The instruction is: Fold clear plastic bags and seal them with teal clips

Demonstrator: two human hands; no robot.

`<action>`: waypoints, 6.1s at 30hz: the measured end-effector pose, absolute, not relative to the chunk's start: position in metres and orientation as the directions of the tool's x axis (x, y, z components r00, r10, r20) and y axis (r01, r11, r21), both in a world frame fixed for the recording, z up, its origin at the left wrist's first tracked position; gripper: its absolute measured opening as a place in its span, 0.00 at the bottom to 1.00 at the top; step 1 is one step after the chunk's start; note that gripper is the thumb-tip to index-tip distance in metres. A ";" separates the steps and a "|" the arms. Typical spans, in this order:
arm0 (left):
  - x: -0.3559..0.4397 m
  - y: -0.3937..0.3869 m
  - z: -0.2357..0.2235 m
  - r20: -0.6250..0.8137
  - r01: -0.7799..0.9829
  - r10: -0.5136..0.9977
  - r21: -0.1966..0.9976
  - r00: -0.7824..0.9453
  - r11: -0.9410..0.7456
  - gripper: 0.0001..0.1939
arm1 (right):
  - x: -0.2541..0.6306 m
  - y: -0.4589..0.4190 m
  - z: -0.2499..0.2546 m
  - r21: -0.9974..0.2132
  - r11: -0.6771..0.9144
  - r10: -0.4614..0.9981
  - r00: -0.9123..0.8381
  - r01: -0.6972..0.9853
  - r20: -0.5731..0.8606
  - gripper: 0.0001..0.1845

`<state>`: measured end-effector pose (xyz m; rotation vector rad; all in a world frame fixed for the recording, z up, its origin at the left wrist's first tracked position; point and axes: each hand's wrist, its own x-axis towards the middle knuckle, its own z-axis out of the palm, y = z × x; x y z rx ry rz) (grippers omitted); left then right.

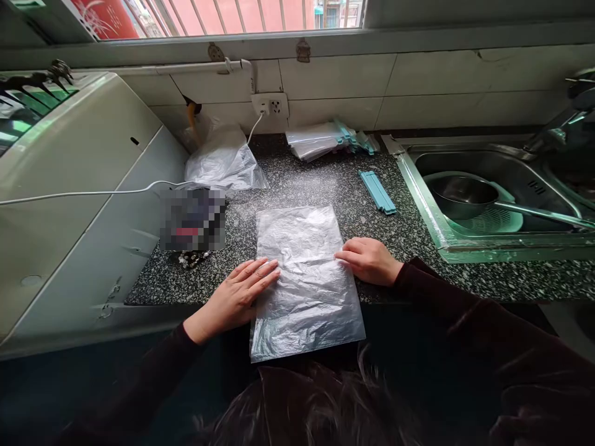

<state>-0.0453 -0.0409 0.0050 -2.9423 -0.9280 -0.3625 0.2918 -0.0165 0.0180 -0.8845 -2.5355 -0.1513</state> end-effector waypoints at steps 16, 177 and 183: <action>-0.039 -0.023 0.014 0.204 0.546 0.677 0.450 0.707 -0.707 0.18 | 0.298 -0.018 0.019 -0.347 0.722 0.692 -0.621 0.599 0.368 0.16; -0.007 0.019 0.020 0.226 0.947 0.971 0.289 0.074 -0.140 0.36 | 0.259 0.020 0.025 -0.205 0.150 0.978 -0.115 0.967 0.174 0.10; -0.009 0.019 0.016 0.389 0.809 0.747 0.006 0.540 -0.588 0.22 | 0.265 0.021 0.014 0.006 0.535 0.768 -0.490 0.845 0.412 0.09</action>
